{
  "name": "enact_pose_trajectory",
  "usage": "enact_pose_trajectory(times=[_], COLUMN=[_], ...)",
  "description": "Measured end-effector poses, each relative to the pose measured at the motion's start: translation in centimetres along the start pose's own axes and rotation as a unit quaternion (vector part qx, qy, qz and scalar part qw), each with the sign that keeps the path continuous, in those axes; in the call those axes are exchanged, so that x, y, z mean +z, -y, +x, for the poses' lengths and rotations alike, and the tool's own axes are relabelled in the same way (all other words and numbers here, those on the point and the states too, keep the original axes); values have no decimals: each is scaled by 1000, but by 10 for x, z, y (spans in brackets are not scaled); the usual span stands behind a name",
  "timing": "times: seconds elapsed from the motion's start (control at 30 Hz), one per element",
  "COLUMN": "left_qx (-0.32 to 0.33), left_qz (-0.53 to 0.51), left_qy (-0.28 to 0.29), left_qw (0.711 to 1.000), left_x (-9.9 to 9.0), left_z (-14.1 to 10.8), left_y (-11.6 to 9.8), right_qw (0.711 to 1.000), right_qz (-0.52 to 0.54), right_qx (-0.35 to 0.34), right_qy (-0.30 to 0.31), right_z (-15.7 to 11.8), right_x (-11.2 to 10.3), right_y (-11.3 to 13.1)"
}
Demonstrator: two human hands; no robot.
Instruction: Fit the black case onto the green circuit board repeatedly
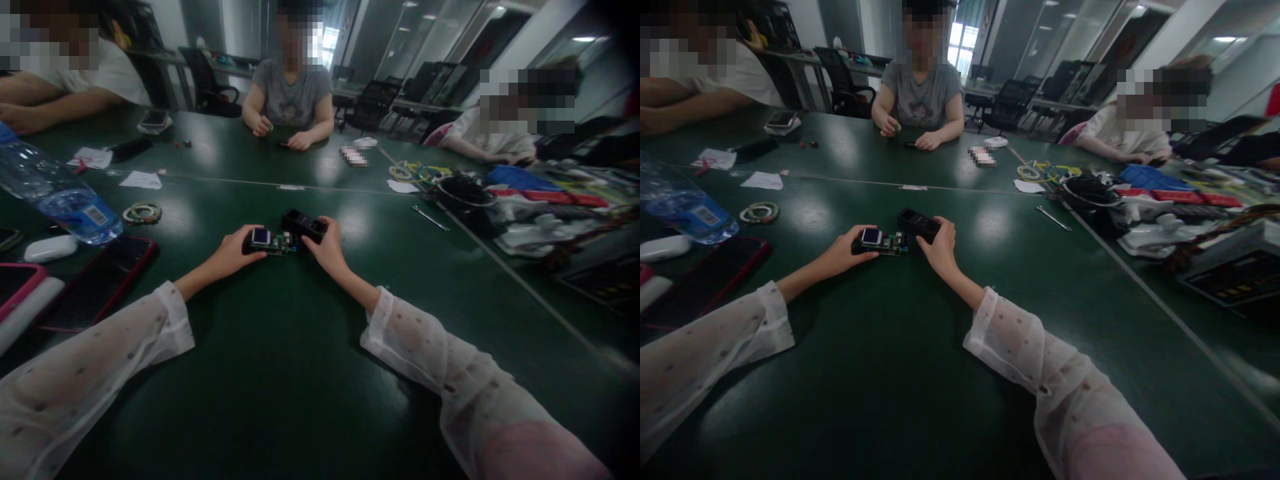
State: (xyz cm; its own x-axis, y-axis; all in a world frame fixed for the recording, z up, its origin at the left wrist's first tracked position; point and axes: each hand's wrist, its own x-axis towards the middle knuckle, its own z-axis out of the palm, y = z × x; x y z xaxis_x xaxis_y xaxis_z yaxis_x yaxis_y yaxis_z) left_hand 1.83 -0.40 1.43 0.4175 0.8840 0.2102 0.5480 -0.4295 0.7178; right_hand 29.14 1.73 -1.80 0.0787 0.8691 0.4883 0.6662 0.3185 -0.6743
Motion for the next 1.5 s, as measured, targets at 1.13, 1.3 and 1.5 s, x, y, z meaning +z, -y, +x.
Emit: enact_pose_trajectory(times=[1.13, 1.3, 1.5], left_qx=[16, 10, 11], left_qz=[31, 28, 10], left_qy=[-5, -14, -38], left_qw=[999, 999, 999], left_x=[3, 4, 5], left_z=[2, 2, 0], left_y=[5, 4, 3], right_qw=[981, 969, 957], right_qz=[61, 56, 62], right_qx=[-171, -201, -226], right_qy=[71, 132, 171], right_z=[-15, -14, -12], right_x=[-21, -20, -18], right_y=[47, 47, 46])
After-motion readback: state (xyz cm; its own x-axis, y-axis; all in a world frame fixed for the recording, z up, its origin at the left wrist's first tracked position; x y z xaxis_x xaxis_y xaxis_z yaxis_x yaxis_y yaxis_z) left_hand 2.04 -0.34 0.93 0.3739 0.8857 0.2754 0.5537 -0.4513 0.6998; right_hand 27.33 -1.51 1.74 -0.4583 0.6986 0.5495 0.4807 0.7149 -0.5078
